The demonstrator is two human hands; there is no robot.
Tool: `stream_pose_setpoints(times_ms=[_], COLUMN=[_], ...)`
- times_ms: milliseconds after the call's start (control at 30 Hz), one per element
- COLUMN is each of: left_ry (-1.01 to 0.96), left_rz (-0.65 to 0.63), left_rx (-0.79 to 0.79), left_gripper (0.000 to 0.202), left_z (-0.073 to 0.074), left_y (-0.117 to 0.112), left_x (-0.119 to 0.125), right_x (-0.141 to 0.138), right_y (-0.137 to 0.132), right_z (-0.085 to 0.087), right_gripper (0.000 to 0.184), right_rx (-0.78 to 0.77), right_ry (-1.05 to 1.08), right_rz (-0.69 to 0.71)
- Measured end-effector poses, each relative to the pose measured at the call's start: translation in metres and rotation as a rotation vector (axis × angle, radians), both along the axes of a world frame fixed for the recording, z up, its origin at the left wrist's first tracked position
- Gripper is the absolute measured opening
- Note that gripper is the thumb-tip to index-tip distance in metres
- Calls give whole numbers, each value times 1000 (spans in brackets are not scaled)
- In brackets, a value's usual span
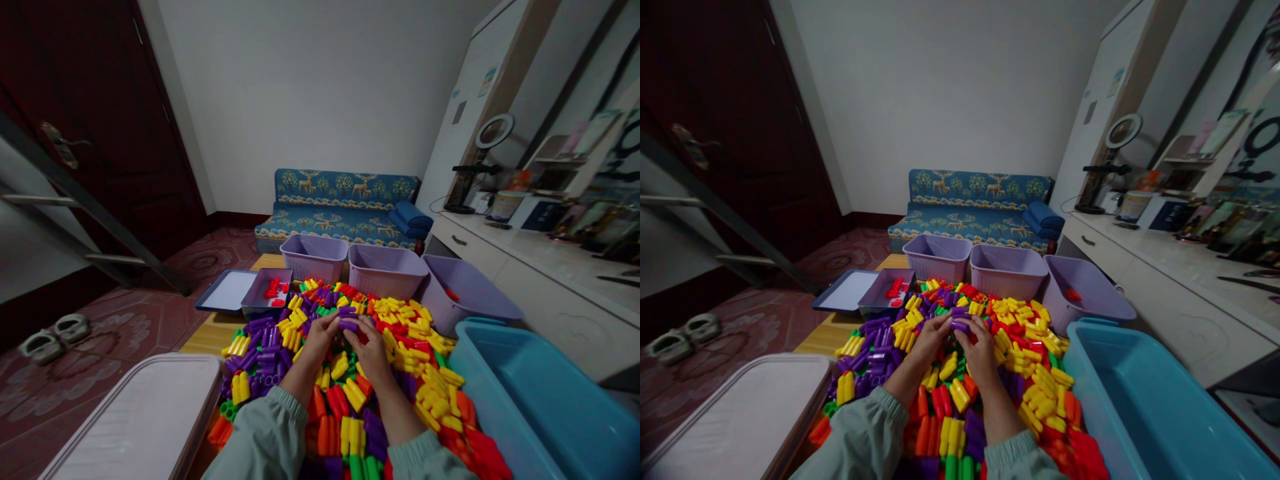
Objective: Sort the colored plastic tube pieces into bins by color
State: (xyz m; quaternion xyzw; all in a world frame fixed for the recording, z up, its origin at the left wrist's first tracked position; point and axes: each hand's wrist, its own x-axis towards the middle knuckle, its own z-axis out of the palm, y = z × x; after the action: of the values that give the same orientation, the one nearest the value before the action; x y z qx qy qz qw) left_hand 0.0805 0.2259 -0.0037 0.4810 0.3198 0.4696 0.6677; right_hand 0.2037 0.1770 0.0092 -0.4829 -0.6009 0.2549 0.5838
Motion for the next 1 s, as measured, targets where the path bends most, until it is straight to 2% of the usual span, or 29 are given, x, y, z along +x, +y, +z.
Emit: stream_pose_setpoints(times_ms=[167, 233, 333, 400, 467, 533, 600, 733, 800, 900, 1000], left_ry=[121, 110, -107, -301, -420, -402, -214, 467, 742, 938, 923], left_rz=[146, 217, 284, 311, 325, 319, 325, 363, 357, 355, 366], left_rx=[96, 101, 72, -8, -106, -155, -71, 316, 398, 442, 463], left_gripper=[45, 44, 58, 67, 64, 57, 53, 58, 62, 58, 47], left_z=[2, 3, 4, 3, 1, -1, -2, -6, -9, -9, -7], left_y=[1, 2, 4, 8, 14, 20, 25, 28, 26, 23, 23], left_x=[1, 1, 0, -2, -4, -3, 0, 8, 10, 9, 6], right_x=[1, 2, 3, 3, 2, 0, -1, 0, 2, 5, 10], right_y=[-1, 1, 5, 7, 7, 6, 4, 2, 4, 11, 24], right_z=[1, -2, -6, -6, -2, 3, 7, 3, -4, -11, -5], right_gripper=[23, 27, 31, 34, 36, 37, 37, 37, 37, 40, 43], right_rx=[-36, -59, -109, -143, -167, -189, -209, -231, -231, -262, -332], right_ry=[50, 97, 182, 221, 249, 258, 251, 283, 319, 402, 561], right_rz=[-66, -96, -110, -89, -65, -54, -58, -67, -79, -90, -110])
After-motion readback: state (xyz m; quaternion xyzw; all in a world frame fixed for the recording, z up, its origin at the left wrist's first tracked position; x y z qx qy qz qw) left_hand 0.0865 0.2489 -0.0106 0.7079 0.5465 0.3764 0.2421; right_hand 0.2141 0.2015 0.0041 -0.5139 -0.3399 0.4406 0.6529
